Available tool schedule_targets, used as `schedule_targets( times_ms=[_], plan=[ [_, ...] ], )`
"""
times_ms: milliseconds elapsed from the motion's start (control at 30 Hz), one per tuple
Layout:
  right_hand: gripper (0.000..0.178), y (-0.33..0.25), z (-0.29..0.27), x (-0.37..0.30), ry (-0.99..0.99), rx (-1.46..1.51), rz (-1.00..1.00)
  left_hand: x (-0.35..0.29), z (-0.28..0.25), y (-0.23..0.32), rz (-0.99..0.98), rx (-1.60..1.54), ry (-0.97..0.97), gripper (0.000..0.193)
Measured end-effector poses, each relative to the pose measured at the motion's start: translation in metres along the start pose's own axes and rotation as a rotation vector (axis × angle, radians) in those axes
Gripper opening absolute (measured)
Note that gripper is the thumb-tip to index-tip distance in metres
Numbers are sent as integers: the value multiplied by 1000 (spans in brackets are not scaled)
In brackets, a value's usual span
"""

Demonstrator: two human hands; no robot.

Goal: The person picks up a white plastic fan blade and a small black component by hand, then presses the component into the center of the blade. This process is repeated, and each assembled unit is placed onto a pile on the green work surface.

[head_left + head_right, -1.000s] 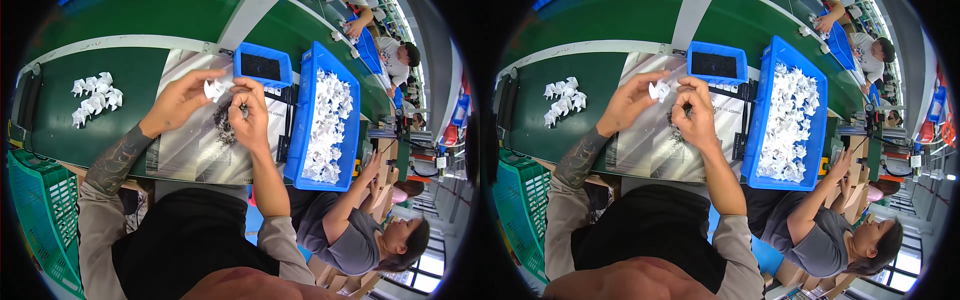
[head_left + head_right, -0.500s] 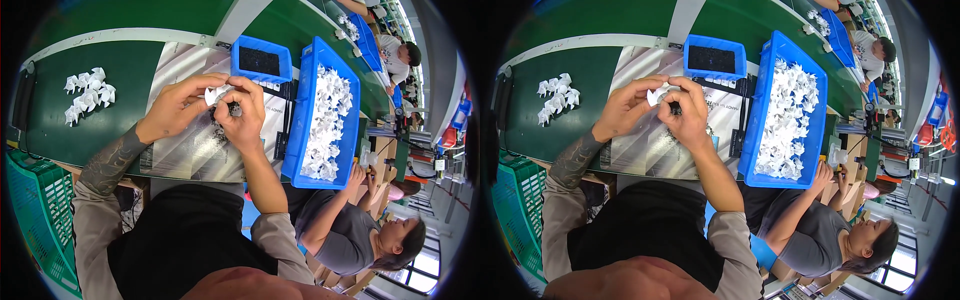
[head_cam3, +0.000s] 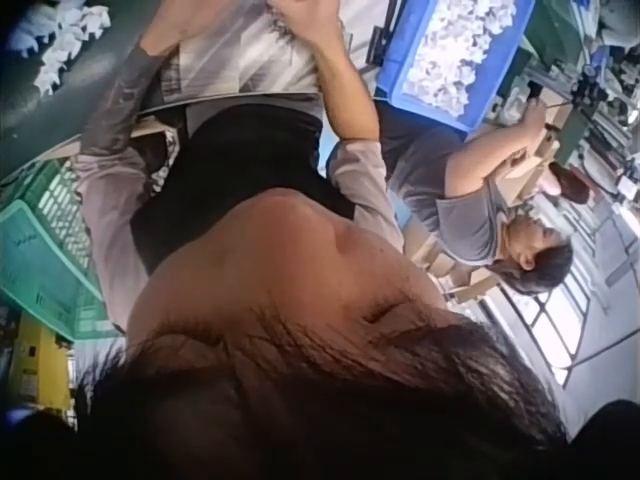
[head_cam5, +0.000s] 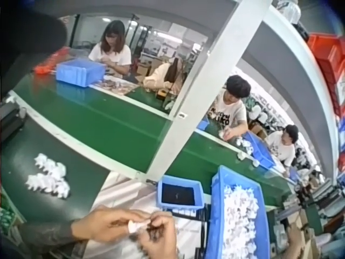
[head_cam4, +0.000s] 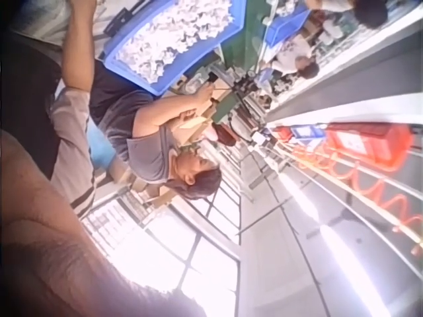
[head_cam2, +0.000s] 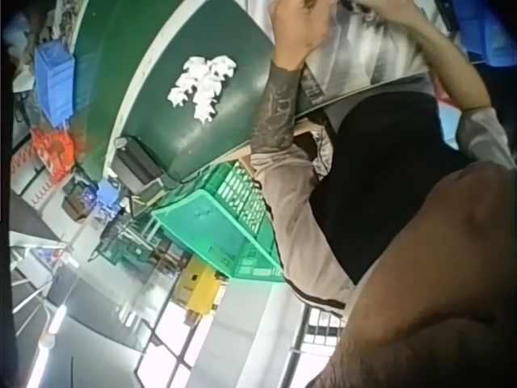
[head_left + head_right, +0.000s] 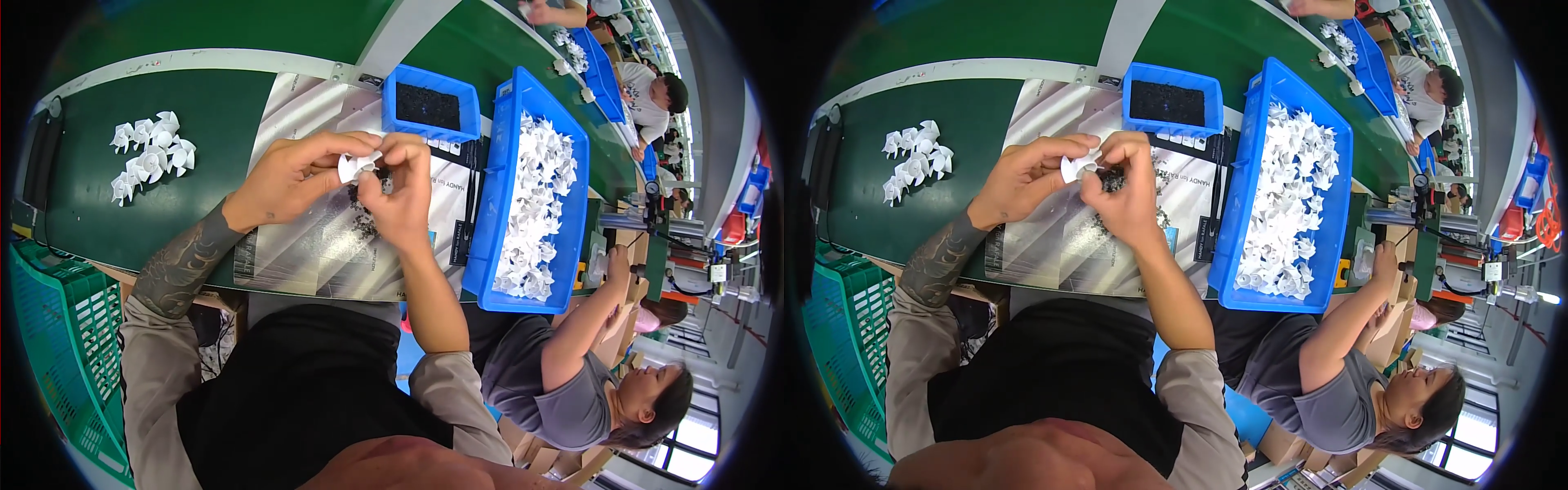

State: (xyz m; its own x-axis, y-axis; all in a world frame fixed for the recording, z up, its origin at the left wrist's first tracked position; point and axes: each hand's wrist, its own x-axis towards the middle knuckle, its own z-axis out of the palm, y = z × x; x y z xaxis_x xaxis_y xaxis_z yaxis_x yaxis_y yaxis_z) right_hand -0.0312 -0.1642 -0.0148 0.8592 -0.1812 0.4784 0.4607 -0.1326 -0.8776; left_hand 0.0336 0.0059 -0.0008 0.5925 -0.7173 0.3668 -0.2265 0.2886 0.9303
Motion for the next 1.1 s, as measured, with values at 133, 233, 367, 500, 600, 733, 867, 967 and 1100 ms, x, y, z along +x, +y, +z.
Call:
schedule_targets(
  times_ms=[133,233,367,500,600,733,867,967,1100],
  plan=[
    [33,-7,-1,0,-54,316,485,1,3,3,-97,-145,28,39],
    [34,-15,4,-2,-24,187,527,2,9,4,-174,-233,76,39],
    [33,-15,5,-4,69,-130,240,3,11,5,-201,-250,152,38],
    [29,-11,0,-5,62,-204,32,2,12,3,-184,-254,167,36],
    [25,-11,-1,-3,84,-263,-126,2,12,1,-157,-244,185,35],
    [15,-15,2,0,80,-413,-188,2,13,-1,-150,-105,179,34],
    [12,-20,5,-1,101,-480,-46,1,14,-2,-121,-78,197,33],
    [10,-27,6,-2,45,-516,64,-1,14,3,-121,210,104,40],
    [10,-21,2,1,-23,-753,-243,-3,13,2,-176,325,99,39]
  ],
)
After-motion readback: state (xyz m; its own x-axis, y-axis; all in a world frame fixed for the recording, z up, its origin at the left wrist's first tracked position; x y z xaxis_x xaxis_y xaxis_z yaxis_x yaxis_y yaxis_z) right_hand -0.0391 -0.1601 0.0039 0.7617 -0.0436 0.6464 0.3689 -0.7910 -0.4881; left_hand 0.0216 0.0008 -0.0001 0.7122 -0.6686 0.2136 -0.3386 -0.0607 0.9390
